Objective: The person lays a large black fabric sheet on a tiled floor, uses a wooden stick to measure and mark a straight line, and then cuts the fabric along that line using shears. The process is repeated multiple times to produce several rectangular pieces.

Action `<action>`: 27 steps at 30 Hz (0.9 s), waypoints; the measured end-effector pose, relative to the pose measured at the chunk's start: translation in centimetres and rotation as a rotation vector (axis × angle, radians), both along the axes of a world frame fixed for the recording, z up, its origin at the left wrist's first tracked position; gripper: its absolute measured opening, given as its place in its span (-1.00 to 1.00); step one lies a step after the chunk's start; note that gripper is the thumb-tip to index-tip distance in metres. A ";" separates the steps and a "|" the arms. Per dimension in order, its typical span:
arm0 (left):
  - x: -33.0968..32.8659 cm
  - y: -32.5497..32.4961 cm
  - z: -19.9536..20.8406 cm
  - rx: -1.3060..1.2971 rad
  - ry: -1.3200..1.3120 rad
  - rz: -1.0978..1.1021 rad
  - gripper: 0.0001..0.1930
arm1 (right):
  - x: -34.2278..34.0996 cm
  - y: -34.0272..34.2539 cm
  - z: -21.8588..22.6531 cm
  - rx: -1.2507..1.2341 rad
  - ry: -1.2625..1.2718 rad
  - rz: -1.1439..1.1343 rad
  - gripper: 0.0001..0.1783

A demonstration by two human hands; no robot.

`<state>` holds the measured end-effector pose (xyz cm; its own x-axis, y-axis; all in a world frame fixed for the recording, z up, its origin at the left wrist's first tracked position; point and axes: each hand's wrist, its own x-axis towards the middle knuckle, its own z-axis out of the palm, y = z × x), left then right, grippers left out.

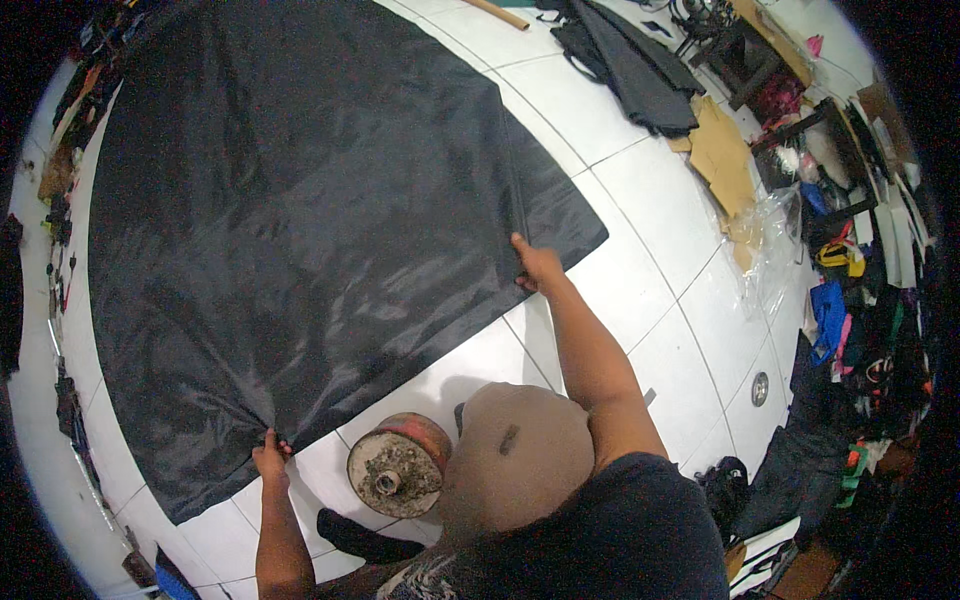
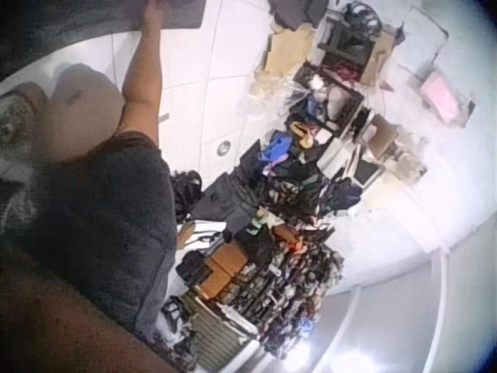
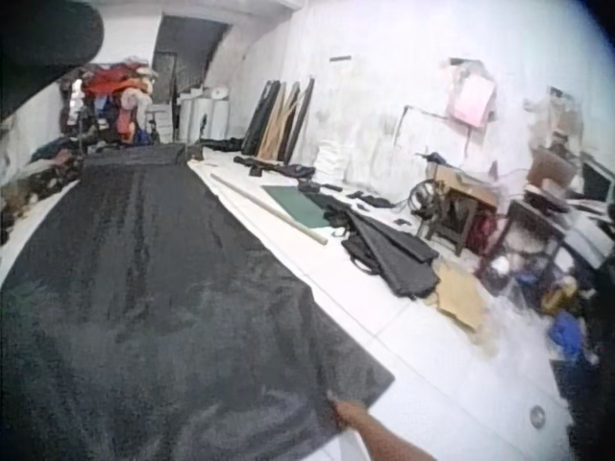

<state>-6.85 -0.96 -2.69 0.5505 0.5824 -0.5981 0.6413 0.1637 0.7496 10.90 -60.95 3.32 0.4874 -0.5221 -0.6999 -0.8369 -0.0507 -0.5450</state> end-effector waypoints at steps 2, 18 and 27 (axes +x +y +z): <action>-0.9 1.3 0.4 0.009 0.007 -0.084 -0.69 | -1.1 0.3 -2.7 0.303 -0.267 -0.303 -0.30; -1.1 2.7 0.8 -0.107 -0.238 0.433 -0.73 | 2.9 -8.1 -0.5 -0.436 -0.527 -0.476 -0.47; -4.2 11.3 -2.4 0.094 0.042 0.479 -0.73 | 0.6 -10.1 -4.6 -0.638 -0.076 -0.228 -0.44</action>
<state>-11.01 10.30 -5.11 0.1842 0.8170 -0.5464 0.5407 0.3800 0.7505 11.48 -71.03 -1.32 0.3520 -0.9168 -0.1887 -0.8254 -0.2089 -0.5245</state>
